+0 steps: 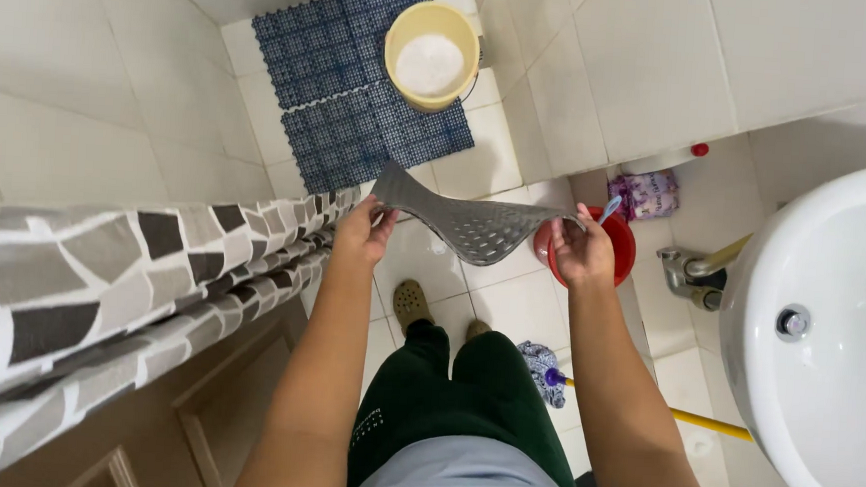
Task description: The person wrings out a patterned cloth in a yellow bucket, then uses a yellow-handled mop to clean the tiled bathroom floor. They move a black rubber mat and a shower curtain aside to reach the floor, mop around the toilet and sink, and repeatedly dip and wring the mop in the bucket.
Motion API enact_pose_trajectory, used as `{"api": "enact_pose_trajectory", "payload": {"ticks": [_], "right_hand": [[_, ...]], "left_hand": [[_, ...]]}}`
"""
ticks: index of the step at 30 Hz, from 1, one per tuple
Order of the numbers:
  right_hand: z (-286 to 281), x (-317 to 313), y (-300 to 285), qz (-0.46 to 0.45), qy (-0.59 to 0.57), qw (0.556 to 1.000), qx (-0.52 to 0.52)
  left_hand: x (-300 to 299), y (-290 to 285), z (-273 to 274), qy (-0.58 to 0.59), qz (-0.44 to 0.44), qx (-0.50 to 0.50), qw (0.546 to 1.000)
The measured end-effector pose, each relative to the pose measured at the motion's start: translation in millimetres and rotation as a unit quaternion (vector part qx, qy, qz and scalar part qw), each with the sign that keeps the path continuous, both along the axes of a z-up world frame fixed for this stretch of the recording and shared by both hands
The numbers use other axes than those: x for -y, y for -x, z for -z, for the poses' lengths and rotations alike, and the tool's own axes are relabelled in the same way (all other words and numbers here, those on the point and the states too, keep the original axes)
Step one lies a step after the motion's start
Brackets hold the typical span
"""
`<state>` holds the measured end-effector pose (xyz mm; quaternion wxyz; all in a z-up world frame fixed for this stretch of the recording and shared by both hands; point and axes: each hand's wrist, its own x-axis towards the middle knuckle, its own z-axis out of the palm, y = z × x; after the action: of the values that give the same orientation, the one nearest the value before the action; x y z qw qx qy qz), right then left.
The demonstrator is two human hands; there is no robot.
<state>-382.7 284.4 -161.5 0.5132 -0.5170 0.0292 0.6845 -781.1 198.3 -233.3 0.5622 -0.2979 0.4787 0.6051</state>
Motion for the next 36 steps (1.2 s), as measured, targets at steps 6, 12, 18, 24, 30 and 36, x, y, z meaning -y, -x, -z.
{"api": "enact_pose_trajectory", "payload": {"ticks": [6, 12, 18, 24, 30, 36], "right_hand": [[-42.0, -23.8, 37.2, -0.031, 0.053, 0.998, 0.023], [-15.5, -69.9, 64.3, -0.068, 0.065, 0.995, -0.024], [-4.5, -128.9, 114.1, -0.160, 0.093, 0.983, -0.021], [77.8, -178.1, 194.7, -0.290, 0.028, 0.956, -0.027], [110.7, -214.7, 334.0, -0.302, 0.035, 0.952, -0.042], [89.2, -246.4, 482.3, -0.396, 0.031, 0.917, 0.039]], "left_hand": [[-39.1, 9.4, -1.4, -0.070, 0.062, -0.053, 0.994], [-44.8, 54.2, 34.8, -0.003, -0.032, -0.026, 0.999], [-64.4, 136.4, 39.9, -0.055, -0.151, -0.034, 0.986], [-77.8, 228.5, 23.7, -0.057, -0.253, -0.097, 0.961], [-100.3, 294.3, 3.9, -0.058, -0.180, -0.190, 0.964], [-151.0, 342.8, -5.2, 0.035, -0.047, -0.249, 0.967]]}}
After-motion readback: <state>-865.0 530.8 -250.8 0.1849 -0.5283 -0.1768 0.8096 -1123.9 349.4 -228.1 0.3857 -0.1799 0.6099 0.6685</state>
